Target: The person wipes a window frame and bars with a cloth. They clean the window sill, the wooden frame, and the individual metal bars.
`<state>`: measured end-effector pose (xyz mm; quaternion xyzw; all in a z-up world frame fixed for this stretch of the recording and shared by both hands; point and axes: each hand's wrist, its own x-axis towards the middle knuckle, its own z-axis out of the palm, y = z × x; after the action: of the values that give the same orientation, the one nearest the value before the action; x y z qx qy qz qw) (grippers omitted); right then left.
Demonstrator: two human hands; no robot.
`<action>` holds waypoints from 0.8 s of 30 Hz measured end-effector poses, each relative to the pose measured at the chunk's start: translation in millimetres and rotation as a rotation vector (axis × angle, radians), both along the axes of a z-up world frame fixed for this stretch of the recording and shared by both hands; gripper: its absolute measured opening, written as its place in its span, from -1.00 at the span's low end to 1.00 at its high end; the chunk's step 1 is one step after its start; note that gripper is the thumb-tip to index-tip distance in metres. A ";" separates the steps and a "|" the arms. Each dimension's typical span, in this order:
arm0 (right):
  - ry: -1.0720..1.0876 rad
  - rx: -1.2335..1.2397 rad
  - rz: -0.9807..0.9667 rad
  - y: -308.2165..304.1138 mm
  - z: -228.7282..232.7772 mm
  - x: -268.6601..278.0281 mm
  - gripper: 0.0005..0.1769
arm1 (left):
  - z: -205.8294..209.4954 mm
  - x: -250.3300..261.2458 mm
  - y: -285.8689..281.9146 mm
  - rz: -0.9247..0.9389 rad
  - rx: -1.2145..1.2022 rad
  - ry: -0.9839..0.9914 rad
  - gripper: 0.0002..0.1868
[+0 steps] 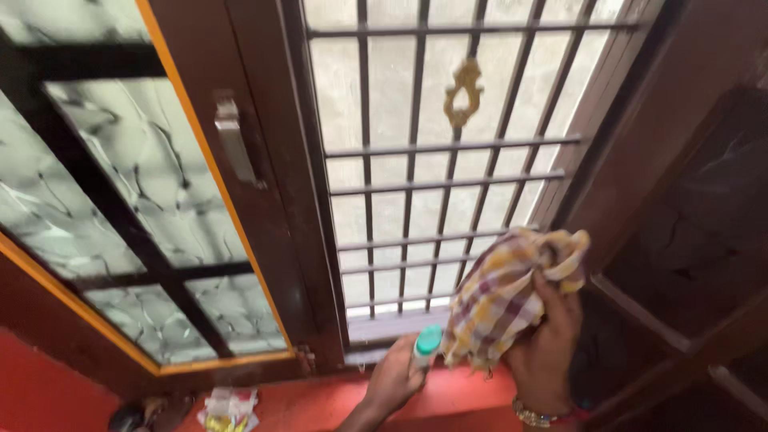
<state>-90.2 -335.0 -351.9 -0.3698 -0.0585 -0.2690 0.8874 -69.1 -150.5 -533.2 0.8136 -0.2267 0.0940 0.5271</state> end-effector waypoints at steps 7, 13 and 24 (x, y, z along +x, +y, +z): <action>-0.478 -0.644 -0.557 53.2 95.5 82.0 -0.44 | 17.8 5.3 25.5 -0.054 0.067 0.023 -0.60; -0.421 -1.507 -1.112 97.8 85.7 99.1 -0.36 | 20.8 -0.5 31.0 -0.070 0.002 0.074 -0.64; -0.263 -1.337 -0.622 89.3 114.3 86.1 -0.36 | 26.6 -6.4 49.8 -0.089 -0.124 0.120 -0.65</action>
<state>-4.1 -245.7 -237.5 -0.7943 -0.2080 -0.4568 0.3422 -75.5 -100.8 -506.6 0.7728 -0.2244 0.0355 0.5925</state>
